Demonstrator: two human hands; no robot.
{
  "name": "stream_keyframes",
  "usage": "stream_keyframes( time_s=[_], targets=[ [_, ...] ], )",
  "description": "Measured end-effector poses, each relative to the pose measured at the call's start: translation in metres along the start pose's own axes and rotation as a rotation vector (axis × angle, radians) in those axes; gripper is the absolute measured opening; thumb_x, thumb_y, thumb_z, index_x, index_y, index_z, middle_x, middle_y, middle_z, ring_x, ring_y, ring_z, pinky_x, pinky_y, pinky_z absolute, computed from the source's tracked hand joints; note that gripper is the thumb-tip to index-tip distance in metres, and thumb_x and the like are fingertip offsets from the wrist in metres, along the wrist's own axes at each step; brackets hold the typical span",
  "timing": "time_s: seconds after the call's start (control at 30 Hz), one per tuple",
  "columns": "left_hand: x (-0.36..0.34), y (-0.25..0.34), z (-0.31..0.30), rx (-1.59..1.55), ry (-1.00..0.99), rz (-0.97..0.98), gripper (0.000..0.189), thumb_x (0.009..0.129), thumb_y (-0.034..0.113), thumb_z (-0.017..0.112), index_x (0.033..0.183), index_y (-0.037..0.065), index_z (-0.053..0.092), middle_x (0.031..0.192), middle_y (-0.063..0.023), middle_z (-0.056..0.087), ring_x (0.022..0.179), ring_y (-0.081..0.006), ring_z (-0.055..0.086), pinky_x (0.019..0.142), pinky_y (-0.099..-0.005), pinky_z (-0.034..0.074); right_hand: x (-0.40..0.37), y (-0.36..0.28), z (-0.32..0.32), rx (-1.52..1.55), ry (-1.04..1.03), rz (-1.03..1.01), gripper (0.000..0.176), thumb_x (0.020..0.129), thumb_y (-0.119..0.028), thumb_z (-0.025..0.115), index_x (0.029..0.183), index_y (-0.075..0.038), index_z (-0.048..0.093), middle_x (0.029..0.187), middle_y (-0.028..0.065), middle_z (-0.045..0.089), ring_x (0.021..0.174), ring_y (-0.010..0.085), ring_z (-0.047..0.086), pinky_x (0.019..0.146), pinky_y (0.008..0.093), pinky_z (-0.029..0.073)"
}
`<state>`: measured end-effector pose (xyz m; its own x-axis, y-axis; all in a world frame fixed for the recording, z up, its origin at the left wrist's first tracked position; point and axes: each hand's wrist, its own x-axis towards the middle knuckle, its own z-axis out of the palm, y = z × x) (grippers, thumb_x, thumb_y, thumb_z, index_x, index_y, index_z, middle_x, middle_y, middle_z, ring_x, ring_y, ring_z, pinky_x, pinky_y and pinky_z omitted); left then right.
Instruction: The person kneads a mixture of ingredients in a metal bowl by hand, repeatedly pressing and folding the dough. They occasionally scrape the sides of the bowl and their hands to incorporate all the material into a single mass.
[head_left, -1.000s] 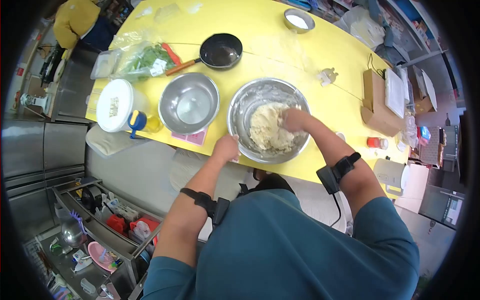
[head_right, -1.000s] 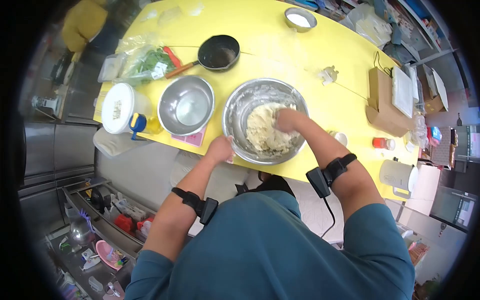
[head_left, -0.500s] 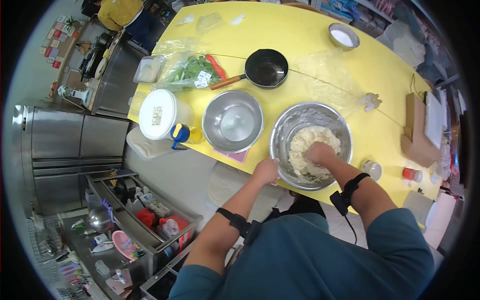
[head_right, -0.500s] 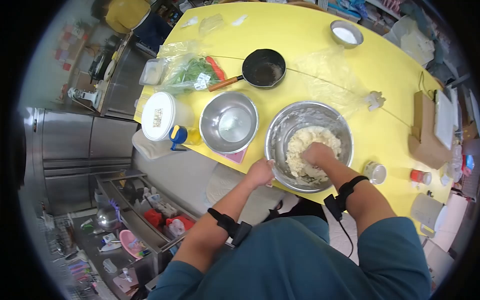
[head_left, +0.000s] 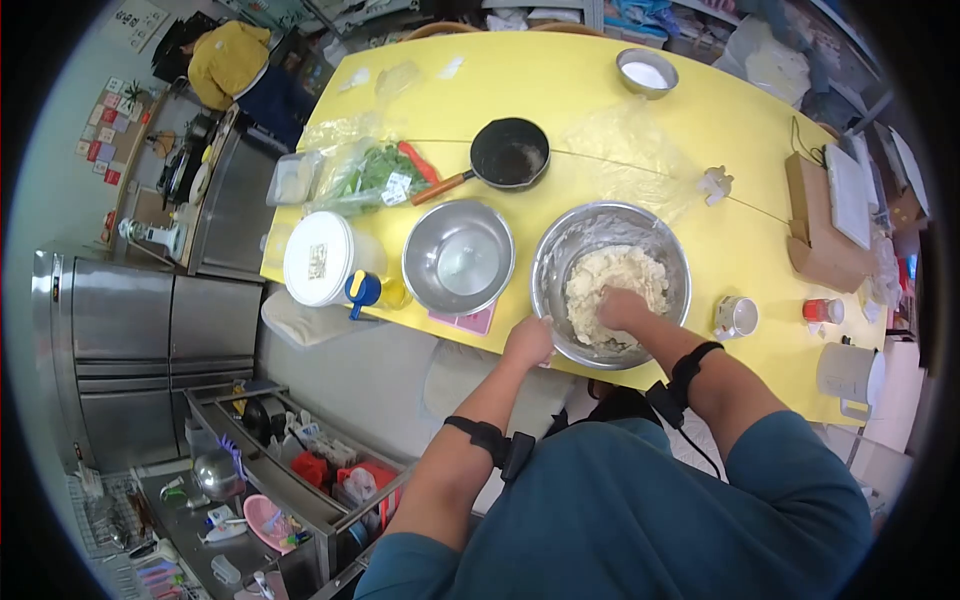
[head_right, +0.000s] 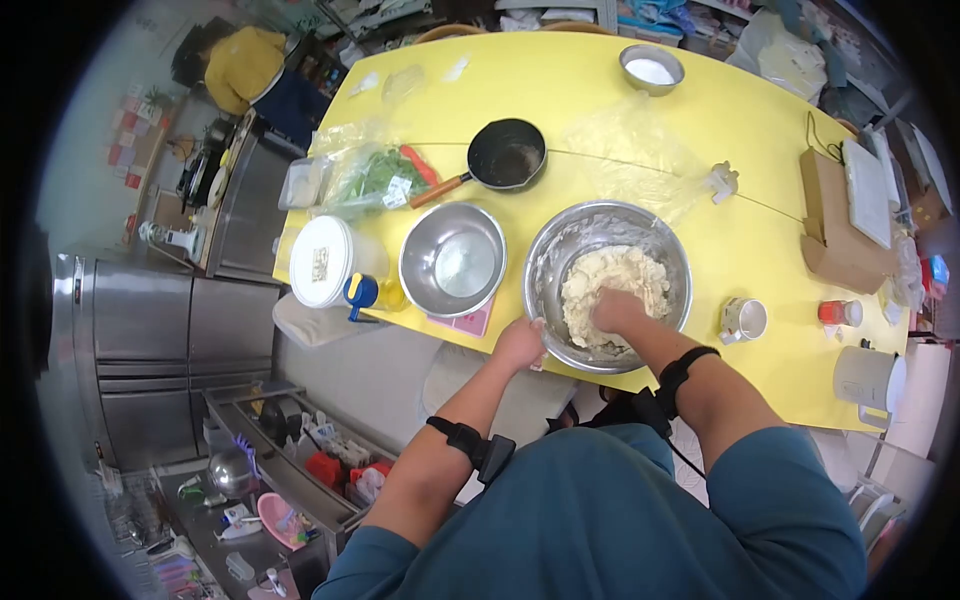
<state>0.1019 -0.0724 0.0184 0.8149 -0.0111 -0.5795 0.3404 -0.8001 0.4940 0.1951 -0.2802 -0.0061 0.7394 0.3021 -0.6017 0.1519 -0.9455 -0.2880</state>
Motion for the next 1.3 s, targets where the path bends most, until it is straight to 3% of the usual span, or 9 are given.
stream_keyframes(
  time_s=[0.07, 0.13, 0.33, 0.43, 0.7, 0.8, 0.97, 1.07, 1.3],
  targets=[
    [-0.002, 0.004, -0.006, -0.204, -0.035, -0.156, 0.032, 0.093, 0.023, 0.058, 0.113, -0.002, 0.062, 0.103, -0.026, 0.067, 0.096, -0.0438, 0.066, 0.089, -0.0498, 0.051, -0.004, 0.006, 0.006, -0.012, 0.079, -0.056, 0.053, 0.087, -0.034, 0.054, 0.132, -0.007, 0.057, 0.126, 0.0219, 0.064, 0.115, 0.0371, 0.063, 0.099, 0.0458, 0.048],
    [0.002, 0.001, -0.012, -0.119, -0.062, -0.15, 0.036, 0.093, 0.028, 0.059, 0.112, -0.002, 0.062, 0.104, -0.0267, 0.068, 0.098, -0.0434, 0.066, 0.09, -0.0498, 0.051, -0.017, 0.01, 0.016, -0.061, 0.147, -0.147, 0.056, 0.087, -0.032, 0.055, 0.137, -0.007, 0.051, 0.13, 0.0226, 0.061, 0.117, 0.0374, 0.061, 0.102, 0.0465, 0.046],
    [-0.012, 0.007, -0.02, 0.016, 0.221, -0.066, 0.033, 0.09, 0.029, 0.062, 0.099, -0.003, 0.067, 0.106, -0.0248, 0.069, 0.099, -0.0424, 0.065, 0.09, -0.0496, 0.05, -0.026, 0.004, -0.021, -0.102, -0.136, -0.16, 0.044, 0.083, -0.023, 0.059, 0.124, -0.007, 0.064, 0.115, 0.0254, 0.067, 0.106, 0.0414, 0.064, 0.096, 0.0458, 0.049],
    [-0.025, 0.017, -0.033, -0.092, 0.218, 0.024, 0.028, 0.088, 0.024, 0.063, 0.099, -0.002, 0.068, 0.105, -0.023, 0.069, 0.098, -0.0417, 0.065, 0.09, -0.0472, 0.051, -0.033, 0.012, -0.022, 0.1, 0.091, -0.259, 0.037, 0.083, -0.018, 0.057, 0.116, -0.008, 0.069, 0.107, 0.0269, 0.068, 0.101, 0.0419, 0.066, 0.092, 0.0447, 0.051],
    [-0.035, 0.048, -0.037, -0.141, 0.147, 0.157, 0.022, 0.089, 0.018, 0.064, 0.103, 0.0, 0.067, 0.1, -0.0177, 0.07, 0.097, -0.0298, 0.068, 0.085, -0.0395, 0.052, -0.037, 0.004, -0.045, 0.342, 0.016, -0.19, 0.042, 0.076, 0.0, 0.059, 0.116, -0.009, 0.068, 0.102, 0.0226, 0.07, 0.096, 0.0366, 0.069, 0.084, 0.0443, 0.054],
    [-0.034, 0.054, -0.043, -0.162, 0.109, 0.146, 0.018, 0.09, 0.014, 0.063, 0.102, 0.002, 0.067, 0.094, -0.0151, 0.07, 0.089, -0.025, 0.07, 0.079, -0.0364, 0.054, -0.032, 0.01, -0.038, 0.44, 0.012, -0.298, 0.032, 0.086, 0.001, 0.055, 0.116, -0.006, 0.063, 0.082, 0.0174, 0.067, 0.056, 0.0238, 0.067, 0.054, 0.0361, 0.055],
    [-0.031, 0.062, -0.047, -0.242, 0.073, 0.12, 0.014, 0.09, 0.008, 0.06, 0.1, 0.002, 0.067, 0.086, -0.0105, 0.07, 0.071, -0.0182, 0.07, 0.069, -0.0322, 0.054, -0.028, 0.013, -0.043, 0.595, -0.144, -0.221, 0.035, 0.085, 0.006, 0.047, 0.115, -0.007, 0.062, 0.092, 0.0146, 0.065, 0.068, 0.021, 0.07, 0.054, 0.0344, 0.052],
    [-0.03, 0.07, -0.05, -0.286, 0.07, 0.063, 0.015, 0.085, 0.007, 0.062, 0.098, 0.002, 0.069, 0.096, -0.0161, 0.072, 0.091, -0.0282, 0.069, 0.082, -0.0361, 0.053, -0.032, 0.011, -0.056, 0.635, -0.197, -0.129, 0.039, 0.083, 0.008, 0.044, 0.116, -0.008, 0.06, 0.096, 0.013, 0.064, 0.072, 0.0203, 0.07, 0.054, 0.033, 0.049],
    [-0.024, 0.072, -0.053, -0.454, 0.09, 0.129, 0.02, 0.078, 0.004, 0.068, 0.098, 0.001, 0.064, 0.091, -0.0085, 0.066, 0.085, -0.0186, 0.063, 0.077, -0.0302, 0.05, -0.032, 0.016, -0.066, 0.899, -0.219, -0.121, 0.045, 0.08, 0.01, 0.046, 0.119, -0.011, 0.057, 0.101, 0.0077, 0.062, 0.075, 0.0194, 0.069, 0.053, 0.0299, 0.045]
  ],
)
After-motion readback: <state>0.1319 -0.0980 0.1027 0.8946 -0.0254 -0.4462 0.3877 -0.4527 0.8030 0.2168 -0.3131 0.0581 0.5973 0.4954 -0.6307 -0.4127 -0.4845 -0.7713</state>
